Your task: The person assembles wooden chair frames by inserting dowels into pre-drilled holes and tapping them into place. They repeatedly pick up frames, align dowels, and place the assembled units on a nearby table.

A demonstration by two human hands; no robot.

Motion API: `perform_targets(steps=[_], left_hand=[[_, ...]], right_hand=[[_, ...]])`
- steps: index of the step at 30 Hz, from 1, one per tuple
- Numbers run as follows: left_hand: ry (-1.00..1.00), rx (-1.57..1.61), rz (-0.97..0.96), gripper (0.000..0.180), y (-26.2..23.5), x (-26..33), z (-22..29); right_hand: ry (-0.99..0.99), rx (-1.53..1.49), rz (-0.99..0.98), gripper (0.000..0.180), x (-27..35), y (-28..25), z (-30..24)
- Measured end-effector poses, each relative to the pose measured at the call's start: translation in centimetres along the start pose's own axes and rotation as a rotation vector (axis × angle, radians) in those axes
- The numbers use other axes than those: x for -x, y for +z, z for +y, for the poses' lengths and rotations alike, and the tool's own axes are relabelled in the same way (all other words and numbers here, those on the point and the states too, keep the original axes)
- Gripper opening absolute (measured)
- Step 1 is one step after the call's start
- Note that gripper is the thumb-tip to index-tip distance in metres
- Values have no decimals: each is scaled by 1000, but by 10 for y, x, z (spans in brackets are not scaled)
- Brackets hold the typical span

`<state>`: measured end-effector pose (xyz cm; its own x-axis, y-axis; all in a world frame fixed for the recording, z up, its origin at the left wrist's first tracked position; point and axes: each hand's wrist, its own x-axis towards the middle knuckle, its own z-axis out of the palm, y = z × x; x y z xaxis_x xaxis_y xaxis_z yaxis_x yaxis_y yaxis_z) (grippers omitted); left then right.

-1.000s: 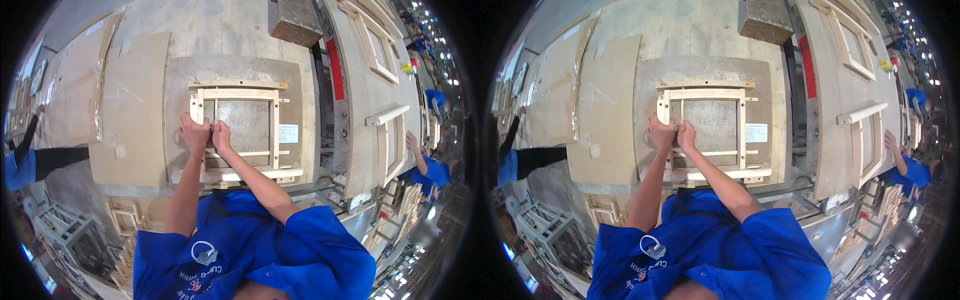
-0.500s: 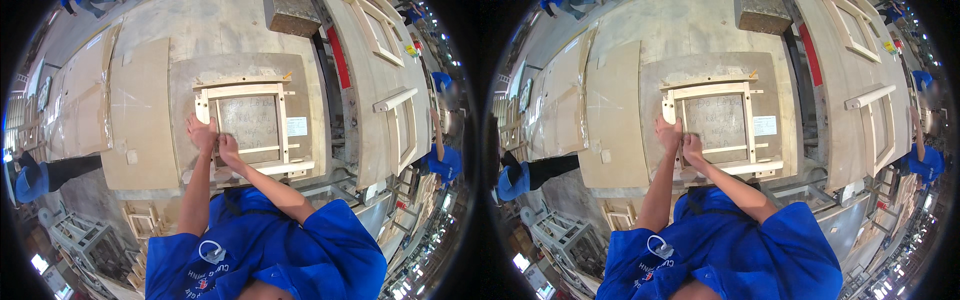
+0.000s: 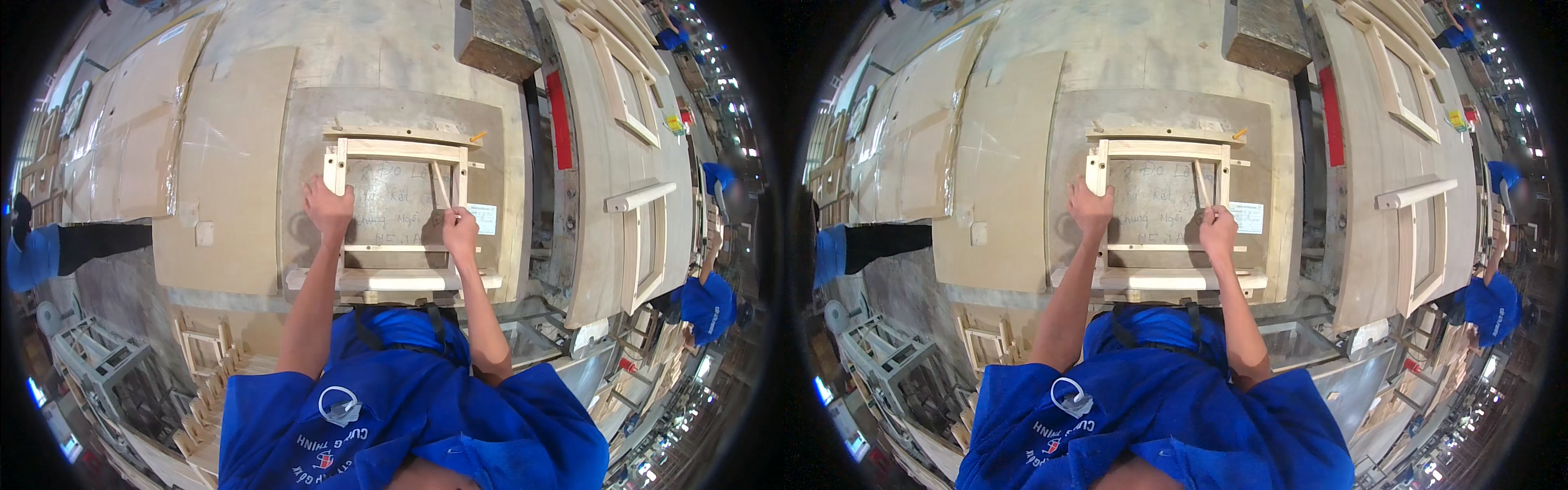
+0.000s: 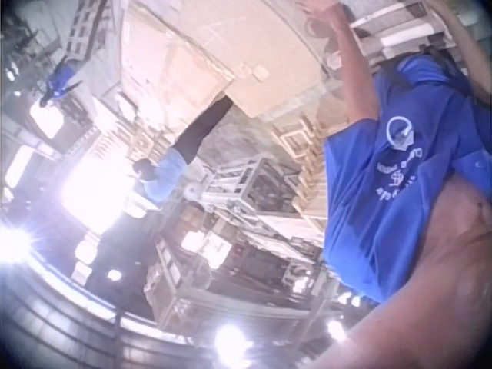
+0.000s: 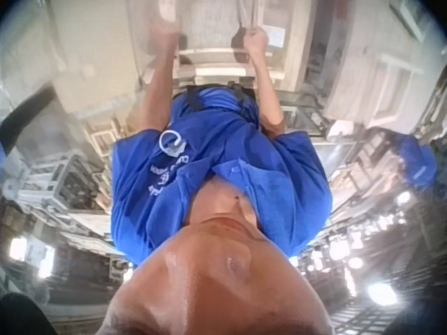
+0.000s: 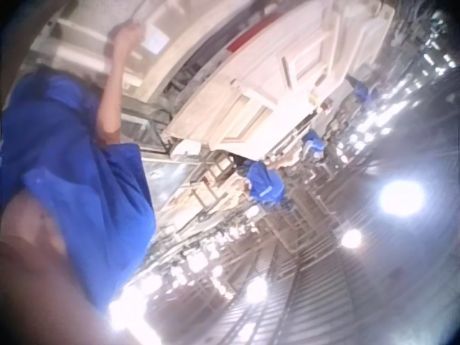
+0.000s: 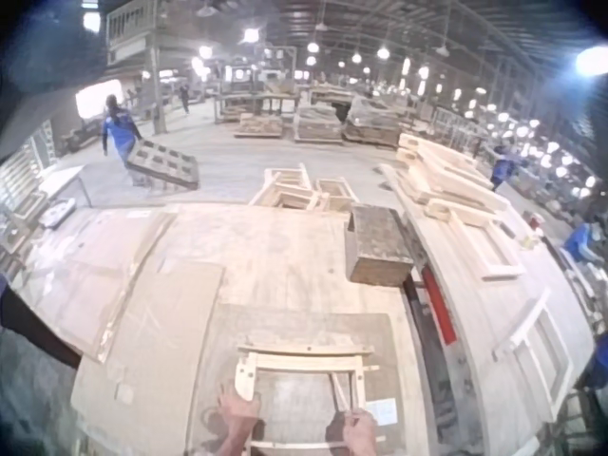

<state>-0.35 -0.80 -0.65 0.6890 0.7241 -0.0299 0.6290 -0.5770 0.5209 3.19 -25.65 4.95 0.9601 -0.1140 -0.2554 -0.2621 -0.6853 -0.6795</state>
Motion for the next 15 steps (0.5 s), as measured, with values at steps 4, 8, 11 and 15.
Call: perform_targets(steps=[4, 8, 11, 15], left_hand=[[7, 18, 10, 71, 0, 0, 0], [6, 3, 25, 71, 3, 0, -4], [16, -5, 25, 71, 4, -2, -2], [27, 7, 53, 72, 7, -1, -6]], right_hand=[[4, 61, 36, 22, 0, -1, -5], [-39, 62, 52, 21, 3, 22, 4], [-43, 46, 91, 21, 5, 48, 12], [-47, -13, 149, 23, -17, 68, 12]])
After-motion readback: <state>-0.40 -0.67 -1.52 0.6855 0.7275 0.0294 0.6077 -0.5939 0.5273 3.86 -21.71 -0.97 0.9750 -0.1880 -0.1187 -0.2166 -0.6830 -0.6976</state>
